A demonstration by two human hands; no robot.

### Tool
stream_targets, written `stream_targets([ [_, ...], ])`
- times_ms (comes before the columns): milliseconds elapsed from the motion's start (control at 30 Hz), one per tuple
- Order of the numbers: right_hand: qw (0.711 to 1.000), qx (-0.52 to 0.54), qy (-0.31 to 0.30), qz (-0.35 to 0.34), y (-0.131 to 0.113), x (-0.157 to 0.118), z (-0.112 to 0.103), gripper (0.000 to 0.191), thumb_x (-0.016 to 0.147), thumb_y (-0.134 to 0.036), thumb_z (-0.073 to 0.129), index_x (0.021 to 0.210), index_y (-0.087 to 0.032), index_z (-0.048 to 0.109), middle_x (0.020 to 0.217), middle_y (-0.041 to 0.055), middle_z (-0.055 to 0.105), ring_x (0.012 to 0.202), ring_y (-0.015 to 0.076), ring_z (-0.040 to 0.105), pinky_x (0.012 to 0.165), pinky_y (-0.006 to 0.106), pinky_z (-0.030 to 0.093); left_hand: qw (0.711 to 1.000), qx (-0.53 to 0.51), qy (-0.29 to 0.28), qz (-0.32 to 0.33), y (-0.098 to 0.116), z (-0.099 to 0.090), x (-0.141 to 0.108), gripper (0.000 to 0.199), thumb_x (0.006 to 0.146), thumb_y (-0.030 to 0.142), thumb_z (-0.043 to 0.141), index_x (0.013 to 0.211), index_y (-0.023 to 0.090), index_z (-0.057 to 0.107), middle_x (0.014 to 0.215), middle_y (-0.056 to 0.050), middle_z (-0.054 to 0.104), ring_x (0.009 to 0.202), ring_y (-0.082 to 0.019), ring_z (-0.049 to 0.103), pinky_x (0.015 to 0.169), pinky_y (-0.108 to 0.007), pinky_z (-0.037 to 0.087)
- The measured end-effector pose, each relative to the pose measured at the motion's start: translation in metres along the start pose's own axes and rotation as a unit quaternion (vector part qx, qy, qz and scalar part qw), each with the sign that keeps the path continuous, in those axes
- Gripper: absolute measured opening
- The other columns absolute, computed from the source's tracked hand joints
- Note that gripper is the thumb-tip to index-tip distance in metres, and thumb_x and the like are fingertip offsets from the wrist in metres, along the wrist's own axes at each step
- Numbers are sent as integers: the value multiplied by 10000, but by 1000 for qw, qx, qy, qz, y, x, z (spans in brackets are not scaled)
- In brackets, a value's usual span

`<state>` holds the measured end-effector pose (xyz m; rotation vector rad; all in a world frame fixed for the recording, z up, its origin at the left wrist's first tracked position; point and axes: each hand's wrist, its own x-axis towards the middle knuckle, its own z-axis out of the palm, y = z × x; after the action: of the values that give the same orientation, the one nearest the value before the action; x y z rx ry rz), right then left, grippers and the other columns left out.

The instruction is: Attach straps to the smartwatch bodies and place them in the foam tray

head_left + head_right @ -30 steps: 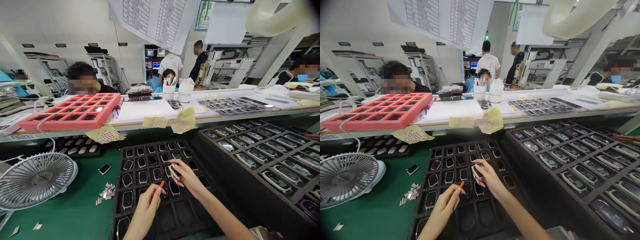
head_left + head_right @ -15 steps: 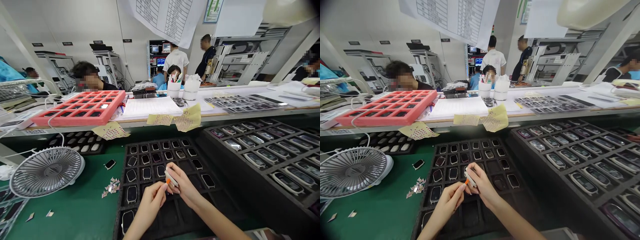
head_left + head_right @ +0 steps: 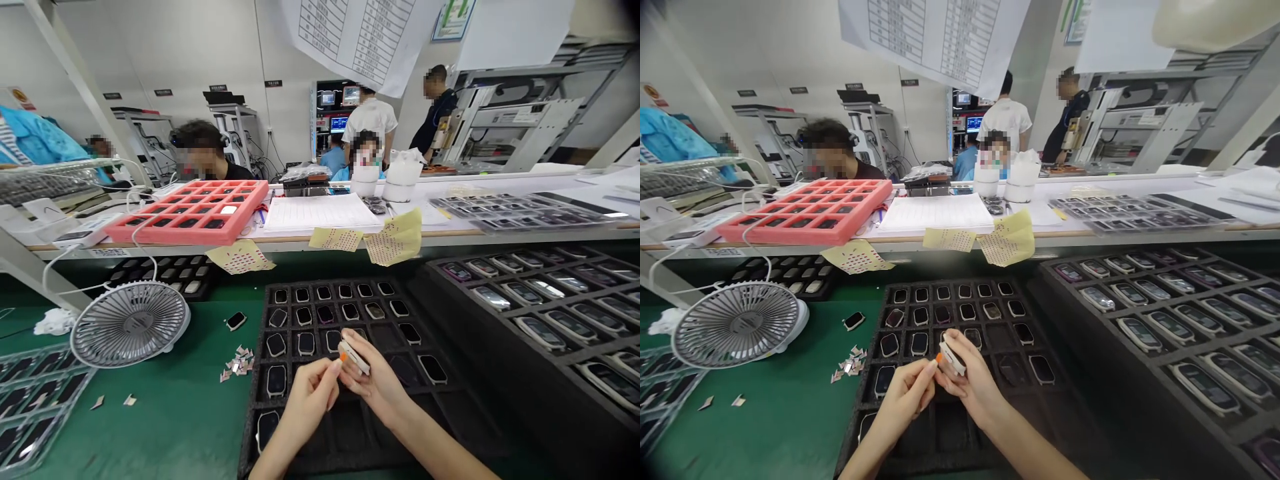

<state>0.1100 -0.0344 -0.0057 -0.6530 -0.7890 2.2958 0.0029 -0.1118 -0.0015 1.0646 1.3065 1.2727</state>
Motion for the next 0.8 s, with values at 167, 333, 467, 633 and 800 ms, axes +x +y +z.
stream_targets([
  [167, 991, -128, 5, -46, 8, -4, 3, 369, 751, -483, 670, 940, -235, 473, 538, -96, 412, 413, 46, 264, 377, 153, 220, 999, -35, 31, 19, -5, 6, 5, 482, 786, 629, 546, 720, 153, 505, 640, 24, 469, 539, -75, 404, 486, -181, 355],
  [333, 895, -396, 66, -194, -9, 18, -39, 325, 877, -549, 439, 995, -247, 424, 690, -43, 474, 447, 94, 380, 412, 219, 315, 992, 71, 108, 10, -14, -25, -1, 463, 825, 612, 477, 669, 180, 415, 565, 70, 325, 484, -60, 291, 463, -169, 258],
  [467, 736, -618, 144, -235, -45, 39, -92, 193, 890, -397, 389, 931, -227, 471, 671, -16, 504, 601, 181, 524, 576, 300, 427, 932, 283, 227, 5, -22, -85, -14, 468, 781, 626, 462, 619, 187, 449, 558, 34, 443, 523, -101, 416, 511, -189, 324],
  [633, 679, -690, 141, -206, -54, 46, -118, 43, 812, -217, 485, 814, -223, 527, 788, 26, 609, 810, 224, 604, 765, 344, 458, 879, 394, 244, -117, -42, -135, -24, 428, 773, 585, 407, 778, 200, 595, 709, -81, 682, 683, -261, 654, 595, -284, 463],
  [800, 619, -737, 192, -193, -62, 36, -130, 120, 866, -217, 470, 920, -187, 573, 973, 104, 599, 977, 250, 568, 890, 368, 422, 859, 413, 256, -161, -42, -144, -34, 369, 799, 563, 372, 749, 231, 527, 605, -57, 659, 584, -286, 660, 522, -295, 456],
])
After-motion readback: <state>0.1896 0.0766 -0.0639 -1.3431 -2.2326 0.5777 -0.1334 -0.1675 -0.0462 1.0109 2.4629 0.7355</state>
